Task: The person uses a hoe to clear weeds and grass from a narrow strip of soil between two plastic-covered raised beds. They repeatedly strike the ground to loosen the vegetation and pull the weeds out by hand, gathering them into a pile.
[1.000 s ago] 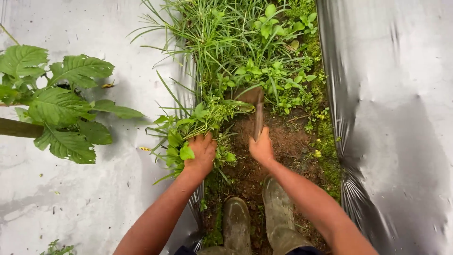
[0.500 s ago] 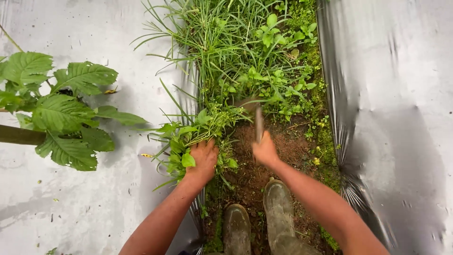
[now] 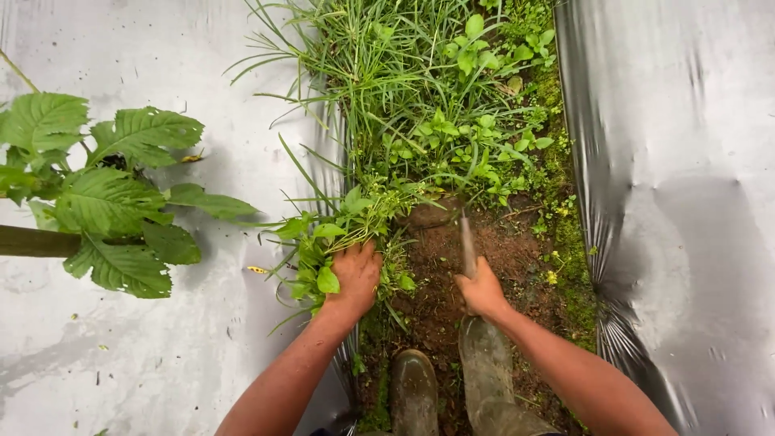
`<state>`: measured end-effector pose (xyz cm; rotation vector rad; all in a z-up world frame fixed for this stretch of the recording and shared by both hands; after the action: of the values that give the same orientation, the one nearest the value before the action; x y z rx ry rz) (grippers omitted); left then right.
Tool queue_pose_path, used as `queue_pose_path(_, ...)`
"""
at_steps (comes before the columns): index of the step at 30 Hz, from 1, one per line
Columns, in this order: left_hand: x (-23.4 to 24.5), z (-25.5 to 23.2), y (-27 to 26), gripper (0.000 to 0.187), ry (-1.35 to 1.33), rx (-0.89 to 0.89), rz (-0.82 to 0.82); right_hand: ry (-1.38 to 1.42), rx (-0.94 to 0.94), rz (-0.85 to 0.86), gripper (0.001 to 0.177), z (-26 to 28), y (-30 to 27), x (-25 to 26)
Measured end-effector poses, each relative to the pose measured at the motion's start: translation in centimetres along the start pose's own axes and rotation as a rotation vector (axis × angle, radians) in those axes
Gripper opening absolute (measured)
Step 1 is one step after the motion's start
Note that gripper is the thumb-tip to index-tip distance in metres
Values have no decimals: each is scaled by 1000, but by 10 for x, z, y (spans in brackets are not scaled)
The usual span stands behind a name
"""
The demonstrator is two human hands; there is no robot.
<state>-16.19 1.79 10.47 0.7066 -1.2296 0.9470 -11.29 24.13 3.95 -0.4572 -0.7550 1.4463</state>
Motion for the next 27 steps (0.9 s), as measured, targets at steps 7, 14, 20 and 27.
queue_pose_path(7,-47,-10,-3,94,58,9,-41,336,-9,-122,31,29,2,-8)
queue_pose_path(14,-20,-10,-2,90,62,27,-175,647,-115,120,16,38,-11,-59)
queue_pose_path(20,-57,-50,-4,75,1867,-425,120,730,-230,174,19,40,-45,-72)
queue_pose_path(27,-170,-30,62,99,357,-80,490,715,-191,202,21,20,-23,-69)
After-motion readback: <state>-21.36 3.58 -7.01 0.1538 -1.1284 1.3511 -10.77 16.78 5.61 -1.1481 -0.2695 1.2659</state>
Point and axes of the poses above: each hand's wrist, its own y-axis towards the middle knuckle, its own x-axis out of the back of the hand, z = x × y, the point moved 7 cm from there along y, towards the middle knuckle, and after that the axes turned 2 degrees about -y, right-handed, at the moved point
